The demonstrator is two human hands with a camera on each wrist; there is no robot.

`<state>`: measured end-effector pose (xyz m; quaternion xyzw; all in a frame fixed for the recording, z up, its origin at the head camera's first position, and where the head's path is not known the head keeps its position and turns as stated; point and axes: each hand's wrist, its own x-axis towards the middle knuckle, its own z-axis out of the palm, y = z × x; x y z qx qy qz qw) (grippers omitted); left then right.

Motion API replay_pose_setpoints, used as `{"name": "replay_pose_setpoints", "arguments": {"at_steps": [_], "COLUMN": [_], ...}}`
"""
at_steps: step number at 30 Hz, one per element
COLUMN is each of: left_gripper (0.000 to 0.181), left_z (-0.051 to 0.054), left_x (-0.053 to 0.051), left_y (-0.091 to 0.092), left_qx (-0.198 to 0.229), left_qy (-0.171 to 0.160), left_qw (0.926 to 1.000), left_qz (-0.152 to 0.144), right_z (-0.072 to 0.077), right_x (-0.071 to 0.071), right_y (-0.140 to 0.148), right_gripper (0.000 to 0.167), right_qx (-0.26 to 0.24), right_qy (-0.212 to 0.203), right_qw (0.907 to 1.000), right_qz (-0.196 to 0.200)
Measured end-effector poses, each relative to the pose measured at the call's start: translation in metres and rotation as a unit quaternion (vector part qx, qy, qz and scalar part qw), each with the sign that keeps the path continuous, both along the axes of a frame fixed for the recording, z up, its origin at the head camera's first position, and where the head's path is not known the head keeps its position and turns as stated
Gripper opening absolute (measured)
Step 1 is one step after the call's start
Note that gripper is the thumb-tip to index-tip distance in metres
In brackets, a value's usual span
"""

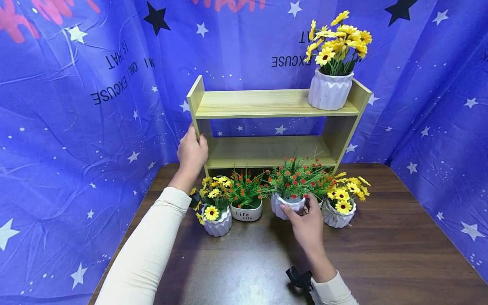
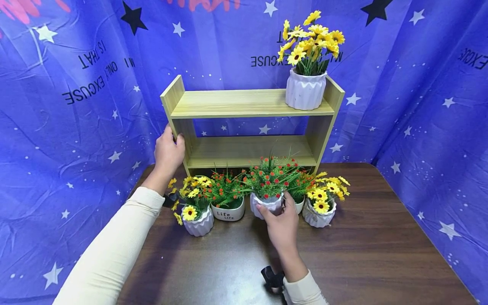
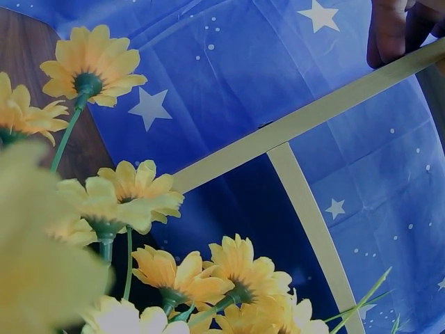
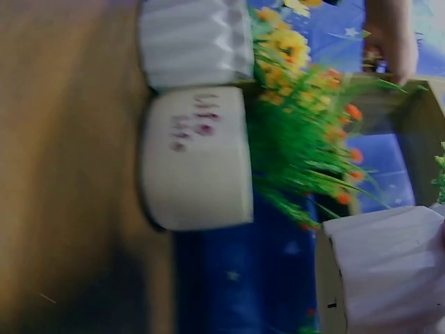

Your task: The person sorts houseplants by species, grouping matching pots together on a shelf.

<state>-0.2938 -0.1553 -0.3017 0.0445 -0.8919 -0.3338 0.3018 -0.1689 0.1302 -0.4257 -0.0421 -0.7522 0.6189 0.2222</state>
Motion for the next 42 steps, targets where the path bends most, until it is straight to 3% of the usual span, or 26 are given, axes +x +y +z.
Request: {"name": "replay_pose_setpoints", "arguments": {"at_steps": [7, 11, 15, 25, 42], "left_gripper": [0.038, 0.039, 0.036, 0.039, 0.039], "left_z": [0.001, 0.002, 0.002, 0.0, 0.001], "left_x": [0.002, 0.002, 0.001, 0.0, 0.0], "left_y": [0.0, 0.0, -0.001, 0.0, -0.001], "left_qx": [0.002, 0.005, 0.007, 0.007, 0.004], "left_qy": [-0.002, -0.003, 0.003, -0.001, 0.0], "left_qw": [1.0, 1.0, 1.0, 1.0, 1.0], "left_qz": [-0.001, -0.004, -0.003, -0.005, -0.004], "right_z": [0.037, 0.057, 0.071, 0.079, 0.091], "right_x": [-0.013, -0.024, -0.04, -0.072, -0.107], "right_y": [0.017, 0.027, 0.035, 0.043, 0.055], "right_gripper": [0.06, 0.067, 0.073, 0.083, 0.082], "right_qx": [0.039, 0.069, 0.063, 0.048, 0.062], "right_qy": [0.025, 0.027, 0.019, -0.018, -0.059], "right_qw": [0.9989, 0.9971, 0.9978, 0.9986, 0.9963], "right_qz": [0.004, -0.014, -0.012, -0.012, -0.012]}}
